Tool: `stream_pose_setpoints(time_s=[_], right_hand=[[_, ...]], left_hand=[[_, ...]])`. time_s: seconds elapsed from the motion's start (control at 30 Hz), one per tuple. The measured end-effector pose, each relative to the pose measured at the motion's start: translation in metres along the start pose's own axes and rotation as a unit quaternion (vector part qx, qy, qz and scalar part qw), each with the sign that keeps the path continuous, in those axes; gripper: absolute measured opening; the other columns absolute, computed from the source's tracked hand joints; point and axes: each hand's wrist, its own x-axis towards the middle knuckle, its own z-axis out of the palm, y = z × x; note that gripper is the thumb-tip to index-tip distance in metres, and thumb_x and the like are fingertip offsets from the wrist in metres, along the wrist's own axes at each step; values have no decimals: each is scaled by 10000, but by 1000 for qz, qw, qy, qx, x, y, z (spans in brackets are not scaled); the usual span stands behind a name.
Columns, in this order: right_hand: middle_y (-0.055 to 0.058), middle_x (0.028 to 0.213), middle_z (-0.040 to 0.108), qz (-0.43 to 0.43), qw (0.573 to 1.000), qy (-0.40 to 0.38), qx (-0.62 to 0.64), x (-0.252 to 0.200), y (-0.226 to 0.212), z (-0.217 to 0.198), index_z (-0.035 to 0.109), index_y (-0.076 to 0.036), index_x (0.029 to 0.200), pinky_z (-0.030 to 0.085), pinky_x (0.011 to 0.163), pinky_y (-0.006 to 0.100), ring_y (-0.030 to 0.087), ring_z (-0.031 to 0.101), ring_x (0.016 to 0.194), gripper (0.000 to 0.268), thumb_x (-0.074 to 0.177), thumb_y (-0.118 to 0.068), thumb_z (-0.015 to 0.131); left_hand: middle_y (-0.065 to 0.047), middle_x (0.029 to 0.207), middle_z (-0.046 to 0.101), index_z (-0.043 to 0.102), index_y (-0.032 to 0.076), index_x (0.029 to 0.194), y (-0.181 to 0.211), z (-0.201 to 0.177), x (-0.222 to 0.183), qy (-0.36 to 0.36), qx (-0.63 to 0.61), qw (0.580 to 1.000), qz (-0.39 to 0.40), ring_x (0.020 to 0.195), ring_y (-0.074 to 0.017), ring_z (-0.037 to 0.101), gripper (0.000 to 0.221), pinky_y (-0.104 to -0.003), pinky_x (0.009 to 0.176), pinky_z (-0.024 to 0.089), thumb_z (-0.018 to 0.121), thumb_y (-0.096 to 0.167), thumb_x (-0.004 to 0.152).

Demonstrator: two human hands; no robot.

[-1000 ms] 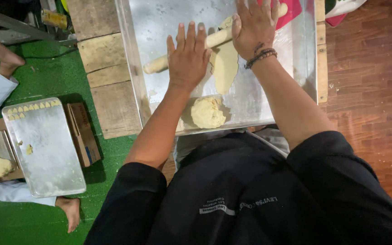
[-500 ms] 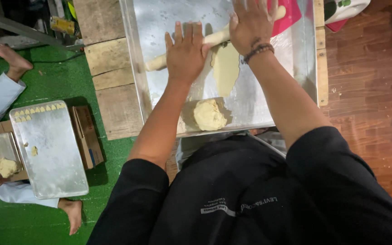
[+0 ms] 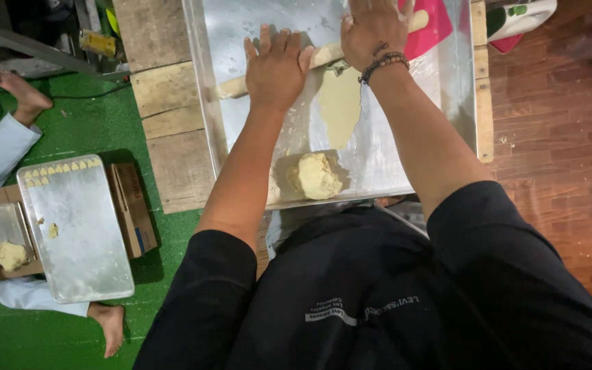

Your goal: Rolling out dough and cutting star shapes using a cookie cutter

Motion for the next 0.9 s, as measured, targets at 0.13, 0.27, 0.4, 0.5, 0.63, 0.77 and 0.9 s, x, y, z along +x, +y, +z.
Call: stream_pose_setpoints(time_s=[0.13,0.27,0.4,0.5,0.63,0.77,0.9], right_hand=[[146,1360,628,-4,998,17,53,-16,-7,-15,649,-105,1378,204,1010,664,428,553,1151,409,988,-228,630],[159,1387,595,-5,997,48,65,-34,-7,-25,696,-60,1351,177,1080,632,463,483,1203,391,1012,-231,602],[209,1447,558,-6,997,25,73,-52,-1,-20,653,-26,1419,138,1129,638,515,323,1366,433,1072,-267,558],[210,1491,530,-19,997,31,72,-62,5,-17,646,-35,1452,126,1152,616,497,278,1404,450,1101,-303,560],[212,1499,515,-37,996,19,82,-65,4,-29,616,-29,1458,126,1146,617,506,293,1394,461,1079,-290,599],[164,1410,568,-21,967,188,173,-82,-5,-29,639,19,1347,306,1185,523,395,463,1350,409,982,-167,644],[155,1132,620,-22,954,201,221,-90,-20,-36,617,-13,1223,481,967,445,332,573,1035,495,761,-6,794]], left_hand=[[-96,1294,701,683,105,1293,5,-8,-12,-51,-11,999,-2,1310,-422,514,505,-664,1082,364,543,520,1041],[-120,1434,607,585,86,1408,18,-32,-19,-131,-42,990,-7,1416,-431,387,531,-697,1127,291,539,475,1050],[-114,1295,594,517,38,1396,26,-51,-35,-73,-7,996,45,1241,-361,503,643,-539,1025,351,763,398,924],[-91,1249,591,518,83,1419,27,-41,-48,-52,28,998,35,1240,-298,494,588,-503,1069,291,724,369,948],[-59,1064,574,595,92,1319,26,-39,-47,-9,35,999,28,951,-245,498,526,-419,925,361,796,295,878],[-45,1069,571,601,100,1292,25,-36,-51,28,36,999,-10,931,-228,510,492,-396,891,389,804,313,897],[-47,1116,578,600,119,1297,24,-30,-52,33,32,998,-39,976,-226,518,479,-407,903,382,812,298,906]])
